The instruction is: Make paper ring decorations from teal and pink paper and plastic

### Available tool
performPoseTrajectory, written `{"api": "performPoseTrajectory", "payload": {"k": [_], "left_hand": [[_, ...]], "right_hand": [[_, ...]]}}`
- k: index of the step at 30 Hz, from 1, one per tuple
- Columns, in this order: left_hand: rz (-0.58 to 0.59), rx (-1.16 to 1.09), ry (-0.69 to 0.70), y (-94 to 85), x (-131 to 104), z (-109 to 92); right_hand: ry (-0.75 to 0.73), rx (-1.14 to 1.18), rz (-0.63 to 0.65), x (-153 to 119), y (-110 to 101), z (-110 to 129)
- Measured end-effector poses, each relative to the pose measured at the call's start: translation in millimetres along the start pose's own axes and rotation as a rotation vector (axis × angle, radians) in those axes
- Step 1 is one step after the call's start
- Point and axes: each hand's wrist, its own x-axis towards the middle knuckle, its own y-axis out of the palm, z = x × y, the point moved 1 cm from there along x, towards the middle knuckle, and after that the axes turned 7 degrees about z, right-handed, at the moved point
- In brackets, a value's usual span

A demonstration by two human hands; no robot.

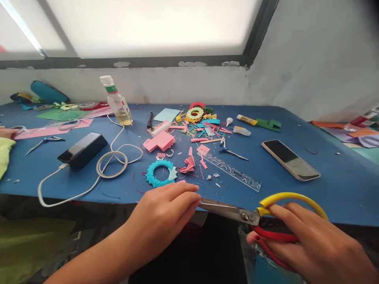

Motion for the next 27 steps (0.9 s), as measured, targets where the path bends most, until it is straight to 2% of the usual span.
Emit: {"api": "performPoseTrajectory", "payload": {"k": [5,8,10,13,15,18,19,21,22,24,27], "left_hand": [[0.013,0.095,0.106,1.6,-3,-2],[-0.010,0.005,0.071,1.3,-3,-1],[-0.054,-0.198,-0.035,0.5,0,2],[-0.112,-0.626,-0.313,1.3,4,11],[-0.107,-0.941,-0.517,4.3,7,19],[-0.071,-1.362,-0.729,9.9,13,29],[-0.068,-1.465,-0.774,11.5,15,32],[-0.064,-1.606,-0.846,14.4,19,37],[-0.060,-1.643,-0.870,15.8,21,39],[-0.041,-1.653,-0.896,18.8,24,43],[0.007,-1.599,-0.890,24.0,28,49]], "right_hand": [[0.009,0.004,0.005,0,-1,0],[0.025,0.028,-0.016,0,-2,2],[0.018,0.014,-0.033,0,-2,2],[0.067,-0.015,-0.037,1,3,-7],[0.185,-0.015,-0.016,6,13,-24],[0.511,-0.032,0.014,17,34,-63],[0.591,0.009,0.111,21,42,-76],[0.720,0.092,0.231,30,55,-98],[0.733,0.130,0.268,34,61,-107],[0.717,0.197,0.308,39,70,-118],[0.668,0.244,0.297,42,80,-125]]}}
